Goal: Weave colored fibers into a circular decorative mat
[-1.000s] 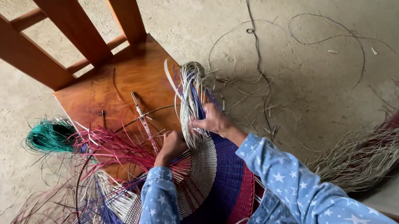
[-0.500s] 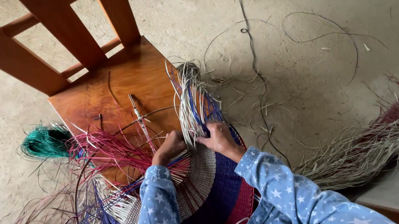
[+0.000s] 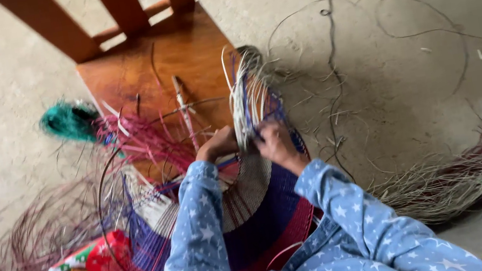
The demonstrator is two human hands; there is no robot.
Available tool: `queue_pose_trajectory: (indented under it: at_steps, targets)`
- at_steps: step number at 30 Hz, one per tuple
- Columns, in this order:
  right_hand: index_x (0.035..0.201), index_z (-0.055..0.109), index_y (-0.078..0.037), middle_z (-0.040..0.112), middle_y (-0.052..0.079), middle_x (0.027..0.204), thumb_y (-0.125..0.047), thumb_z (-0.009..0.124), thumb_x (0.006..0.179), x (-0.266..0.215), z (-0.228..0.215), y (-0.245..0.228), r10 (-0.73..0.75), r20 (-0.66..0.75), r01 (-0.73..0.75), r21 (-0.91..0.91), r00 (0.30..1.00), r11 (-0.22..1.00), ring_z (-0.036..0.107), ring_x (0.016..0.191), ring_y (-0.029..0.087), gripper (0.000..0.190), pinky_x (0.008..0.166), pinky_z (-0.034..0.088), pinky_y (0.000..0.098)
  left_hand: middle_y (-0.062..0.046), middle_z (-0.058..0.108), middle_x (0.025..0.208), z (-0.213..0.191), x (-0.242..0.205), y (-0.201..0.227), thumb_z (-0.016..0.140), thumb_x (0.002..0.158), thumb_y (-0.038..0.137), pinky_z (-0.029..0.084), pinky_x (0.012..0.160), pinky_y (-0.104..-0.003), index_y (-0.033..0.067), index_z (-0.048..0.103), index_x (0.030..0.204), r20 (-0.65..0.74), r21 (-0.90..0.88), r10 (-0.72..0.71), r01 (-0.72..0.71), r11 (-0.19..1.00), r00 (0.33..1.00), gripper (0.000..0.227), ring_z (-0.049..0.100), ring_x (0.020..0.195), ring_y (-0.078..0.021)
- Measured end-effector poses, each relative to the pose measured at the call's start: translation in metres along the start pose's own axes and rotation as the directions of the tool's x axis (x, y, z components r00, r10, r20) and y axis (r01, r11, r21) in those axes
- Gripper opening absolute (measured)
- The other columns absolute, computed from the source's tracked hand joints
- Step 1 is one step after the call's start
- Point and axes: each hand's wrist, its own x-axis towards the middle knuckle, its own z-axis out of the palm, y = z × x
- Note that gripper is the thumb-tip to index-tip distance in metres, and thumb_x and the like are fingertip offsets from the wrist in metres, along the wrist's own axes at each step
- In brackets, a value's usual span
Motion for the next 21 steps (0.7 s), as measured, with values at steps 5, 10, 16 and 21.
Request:
queue_pose_trajectory:
  at_steps: [5, 10, 16, 21]
  targets:
    - [0.079, 0.072, 0.002, 0.069, 0.025, 0.073, -0.043, 0.085, 0.079, 0.03, -0.003, 0.002, 0.359, 0.02, -0.358, 0.149, 0.933, 0.922, 0.071, 0.078, 0.046, 0.046, 0.065, 0.056, 0.0456, -0.014, 0.078, 0.09, 0.013, 0.014, -0.026, 0.071, 0.073, 0.029, 0.032, 0.114, -0.066, 0.0082, 0.08, 0.088, -0.109, 0.037, 0.05, -0.046, 0.998, 0.993, 0.027, 0.072, 0.102, -0.04]
    - [0.077, 0.071, -0.001, 0.071, 0.023, 0.078, -0.038, 0.087, 0.069, -0.001, 0.011, 0.01, 0.359, 0.077, -0.365, 0.075, 0.93, 0.928, 0.071, 0.083, 0.046, 0.041, 0.072, 0.053, 0.0523, -0.008, 0.078, 0.084, 0.005, -0.002, -0.013, 0.077, 0.067, 0.037, 0.045, 0.104, -0.058, 0.0148, 0.079, 0.085, -0.143, -0.08, 0.028, -0.04, 0.996, 0.989, 0.028, 0.074, 0.096, -0.038]
    - [0.086, 0.074, -0.007, 0.069, 0.013, 0.091, -0.03, 0.09, 0.069, -0.023, 0.003, 0.014, 0.109, -0.057, -0.109, 0.001, 0.992, 0.994, 0.069, 0.089, 0.037, 0.033, 0.092, 0.049, 0.0464, -0.003, 0.078, 0.08, -0.012, -0.015, 0.021, 0.074, 0.069, 0.034, 0.035, 0.115, -0.059, 0.0192, 0.08, 0.084, -0.025, 0.001, -0.04, 0.04, 0.999, 0.999, 0.022, 0.075, 0.096, -0.0334]
    - [0.091, 0.073, -0.02, 0.07, 0.005, 0.088, -0.047, 0.09, 0.069, 0.01, 0.038, 0.043, 0.134, -0.124, -0.148, -0.112, 0.983, 0.983, 0.073, 0.083, 0.027, 0.039, 0.084, 0.054, 0.0404, -0.009, 0.079, 0.094, -0.011, -0.01, 0.013, 0.073, 0.07, 0.037, 0.021, 0.121, -0.07, 0.0134, 0.079, 0.092, 0.03, -0.005, 0.02, -0.02, 1.0, 0.999, 0.033, 0.071, 0.106, -0.0388]
